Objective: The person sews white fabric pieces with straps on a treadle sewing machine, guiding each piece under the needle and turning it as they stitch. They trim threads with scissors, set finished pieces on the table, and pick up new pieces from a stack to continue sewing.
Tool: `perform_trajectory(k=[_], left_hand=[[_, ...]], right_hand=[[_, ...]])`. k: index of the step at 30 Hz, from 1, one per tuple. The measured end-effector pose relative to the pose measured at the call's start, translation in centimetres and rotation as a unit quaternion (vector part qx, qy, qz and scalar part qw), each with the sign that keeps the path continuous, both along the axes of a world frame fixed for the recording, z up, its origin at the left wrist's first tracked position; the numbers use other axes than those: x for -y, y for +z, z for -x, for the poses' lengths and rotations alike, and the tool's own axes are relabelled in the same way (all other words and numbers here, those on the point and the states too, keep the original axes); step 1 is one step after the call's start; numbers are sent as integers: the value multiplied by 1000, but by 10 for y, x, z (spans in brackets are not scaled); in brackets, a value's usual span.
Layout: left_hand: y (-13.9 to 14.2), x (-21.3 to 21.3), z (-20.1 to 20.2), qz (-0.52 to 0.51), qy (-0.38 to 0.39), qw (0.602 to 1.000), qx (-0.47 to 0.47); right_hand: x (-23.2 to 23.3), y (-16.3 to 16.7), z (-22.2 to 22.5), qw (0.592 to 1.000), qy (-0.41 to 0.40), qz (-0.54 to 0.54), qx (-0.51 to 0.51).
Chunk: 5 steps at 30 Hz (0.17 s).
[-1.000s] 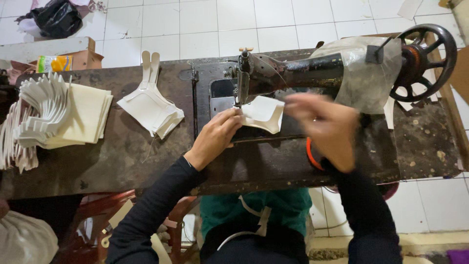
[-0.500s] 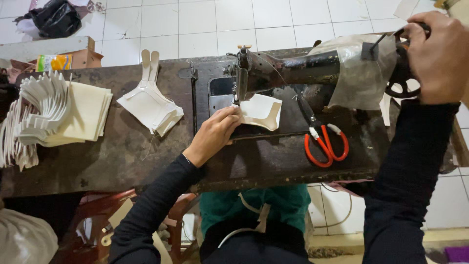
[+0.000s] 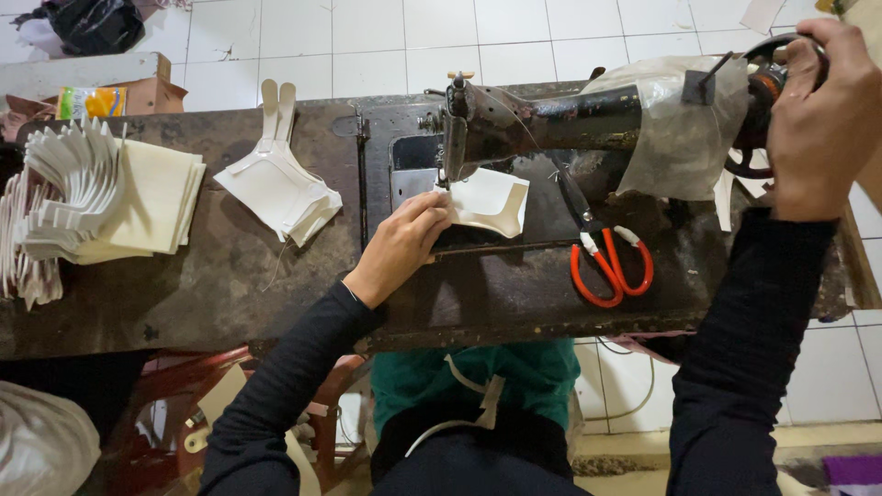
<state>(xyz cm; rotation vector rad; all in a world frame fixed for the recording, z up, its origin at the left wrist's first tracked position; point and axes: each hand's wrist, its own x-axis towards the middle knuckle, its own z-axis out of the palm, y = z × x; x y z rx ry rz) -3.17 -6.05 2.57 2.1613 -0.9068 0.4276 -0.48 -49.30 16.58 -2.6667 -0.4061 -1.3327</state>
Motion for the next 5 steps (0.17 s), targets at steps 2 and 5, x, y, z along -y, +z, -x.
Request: perform_trajectory(k=[2, 5], left_hand=[[0, 0, 1, 2, 5, 1000, 2], [3, -1, 2, 9, 0, 1000, -9]], right_hand=[[3, 2, -3, 999, -31, 23, -11], [8, 14, -10, 999, -28, 18, -22]])
